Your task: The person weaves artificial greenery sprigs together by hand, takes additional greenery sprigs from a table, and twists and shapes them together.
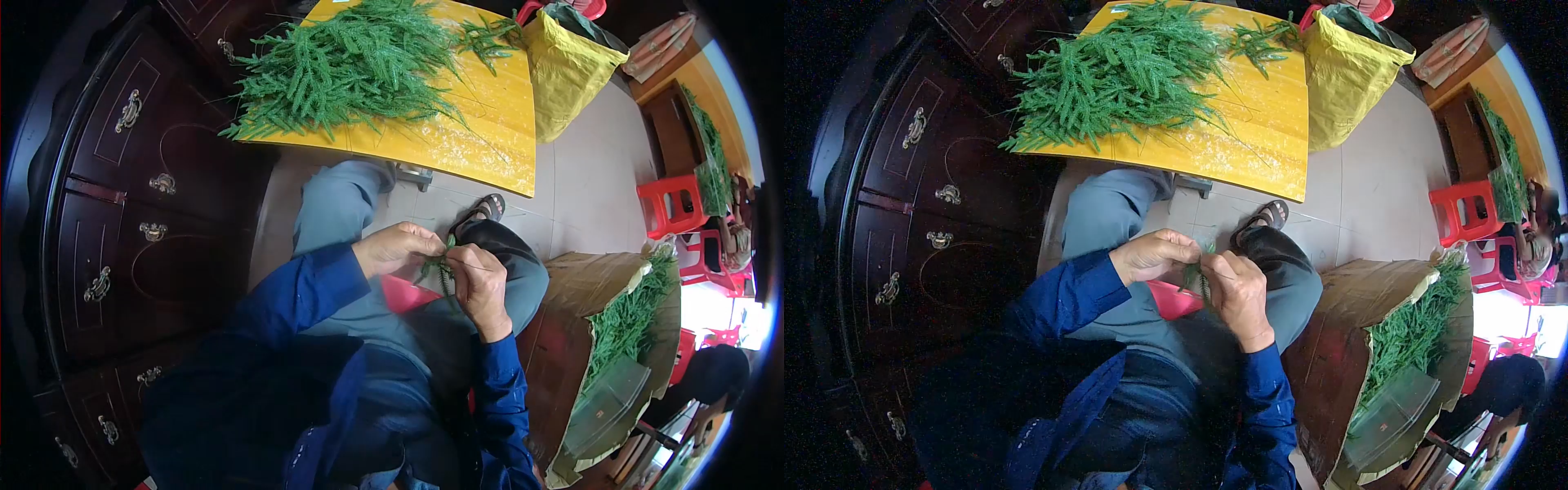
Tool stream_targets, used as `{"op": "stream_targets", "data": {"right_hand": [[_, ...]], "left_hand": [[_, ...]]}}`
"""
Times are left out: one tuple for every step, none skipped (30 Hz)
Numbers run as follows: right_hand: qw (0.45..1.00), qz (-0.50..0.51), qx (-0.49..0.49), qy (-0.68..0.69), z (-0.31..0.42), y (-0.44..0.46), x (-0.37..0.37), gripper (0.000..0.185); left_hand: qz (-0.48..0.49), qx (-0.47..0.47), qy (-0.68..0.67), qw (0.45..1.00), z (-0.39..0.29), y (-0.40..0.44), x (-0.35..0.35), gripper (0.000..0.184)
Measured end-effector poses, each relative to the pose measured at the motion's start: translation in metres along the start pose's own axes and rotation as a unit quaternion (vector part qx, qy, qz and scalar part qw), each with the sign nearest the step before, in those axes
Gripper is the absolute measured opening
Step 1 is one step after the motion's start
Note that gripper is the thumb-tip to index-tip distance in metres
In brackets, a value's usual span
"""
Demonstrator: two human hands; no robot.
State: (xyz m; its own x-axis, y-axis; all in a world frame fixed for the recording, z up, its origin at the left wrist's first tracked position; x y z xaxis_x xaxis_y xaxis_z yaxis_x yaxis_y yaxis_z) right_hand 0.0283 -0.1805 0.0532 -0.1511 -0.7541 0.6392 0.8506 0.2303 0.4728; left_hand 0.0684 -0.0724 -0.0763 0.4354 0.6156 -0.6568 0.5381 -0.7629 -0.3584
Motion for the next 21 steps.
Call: {"op": "stream_targets", "data": {"right_hand": [[1.000,0.002,0.005,-0.006,0.001,0.000,0.000,0.015],[1.000,0.004,0.011,-0.013,0.003,0.000,0.000,0.015],[1.000,0.006,0.016,-0.019,0.004,0.000,0.000,0.016],[1.000,0.009,0.019,-0.021,0.004,0.000,0.000,0.017],[0.999,0.011,0.022,-0.023,0.004,0.000,0.000,0.017],[0.999,0.015,0.025,-0.025,0.004,-0.001,0.001,0.018],[0.999,0.022,0.030,-0.036,0.005,-0.002,0.000,0.018],[0.998,0.028,0.036,-0.047,0.006,-0.003,-0.001,0.019],[0.997,0.035,0.043,-0.058,0.007,-0.004,-0.003,0.019],[0.997,0.029,0.047,-0.062,0.008,-0.004,-0.003,0.020],[0.996,0.024,0.052,-0.066,0.009,-0.004,-0.003,0.020],[0.996,0.018,0.056,-0.070,0.009,-0.003,-0.003,0.021],[0.996,0.018,0.055,-0.072,0.009,-0.003,-0.003,0.021],[0.996,0.018,0.054,-0.075,0.009,-0.003,-0.003,0.021],[0.995,0.017,0.053,-0.077,0.008,-0.002,-0.003,0.021],[0.996,0.007,0.051,-0.075,0.008,-0.002,-0.003,0.020],[0.996,-0.002,0.048,-0.073,0.008,-0.001,-0.002,0.019],[0.996,-0.012,0.046,-0.071,0.008,0.000,-0.001,0.019],[0.996,-0.015,0.049,-0.069,0.009,0.000,-0.001,0.019],[0.996,-0.018,0.053,-0.067,0.010,0.001,0.000,0.020],[0.996,-0.021,0.056,-0.065,0.010,0.001,0.000,0.021]], "left_hand": [[0.004,-0.001,-0.001,1.000,0.000,0.001,0.001,0.023],[0.003,0.008,-0.011,1.000,0.003,0.001,0.002,0.023],[0.003,0.016,-0.021,1.000,0.001,-0.001,-0.003,0.023],[0.002,0.025,-0.031,0.999,0.001,-0.003,-0.006,0.024],[0.008,0.037,-0.041,0.998,0.004,-0.003,-0.006,0.024],[0.014,0.049,-0.052,0.997,0.009,-0.002,-0.005,0.024],[0.020,0.060,-0.063,0.996,0.013,-0.001,-0.005,0.024],[0.023,0.069,-0.060,0.996,0.018,0.000,-0.001,0.024],[0.026,0.078,-0.056,0.995,0.019,0.001,0.000,0.024],[0.029,0.086,-0.052,0.995,0.021,0.001,0.001,0.024],[0.024,0.076,-0.049,0.996,0.020,0.002,0.002,0.023],[0.019,0.066,-0.046,0.997,0.016,0.000,-0.003,0.023],[0.014,0.056,-0.043,0.997,0.014,0.000,-0.006,0.022],[0.020,0.049,-0.045,0.998,0.013,0.000,-0.007,0.022],[0.027,0.042,-0.048,0.998,0.012,0.000,-0.008,0.021],[0.033,0.036,-0.051,0.998,0.011,0.000,-0.008,0.021],[0.041,0.039,-0.067,0.996,0.012,0.001,-0.007,0.023],[0.049,0.043,-0.083,0.994,0.013,0.001,-0.007,0.025],[0.056,0.046,-0.100,0.992,0.014,0.001,-0.008,0.027],[0.062,0.044,-0.104,0.992,0.014,0.001,-0.009,0.028],[0.067,0.043,-0.108,0.991,0.013,0.000,-0.012,0.028]]}}
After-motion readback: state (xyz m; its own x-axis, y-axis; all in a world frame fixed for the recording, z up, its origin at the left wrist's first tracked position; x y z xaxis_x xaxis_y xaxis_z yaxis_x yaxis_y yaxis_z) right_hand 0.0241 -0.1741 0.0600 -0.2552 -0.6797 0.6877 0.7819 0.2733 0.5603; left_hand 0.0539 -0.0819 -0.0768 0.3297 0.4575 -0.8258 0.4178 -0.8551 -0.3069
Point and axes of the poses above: each hand's wrist, its own y-axis towards the middle knuckle, its own x-axis out of the back of the hand, z = x × y, the point moved 8 cm from there along y, towards the middle knuckle, and after that the axes turned 3 degrees about -z, right-handed, at the moved point
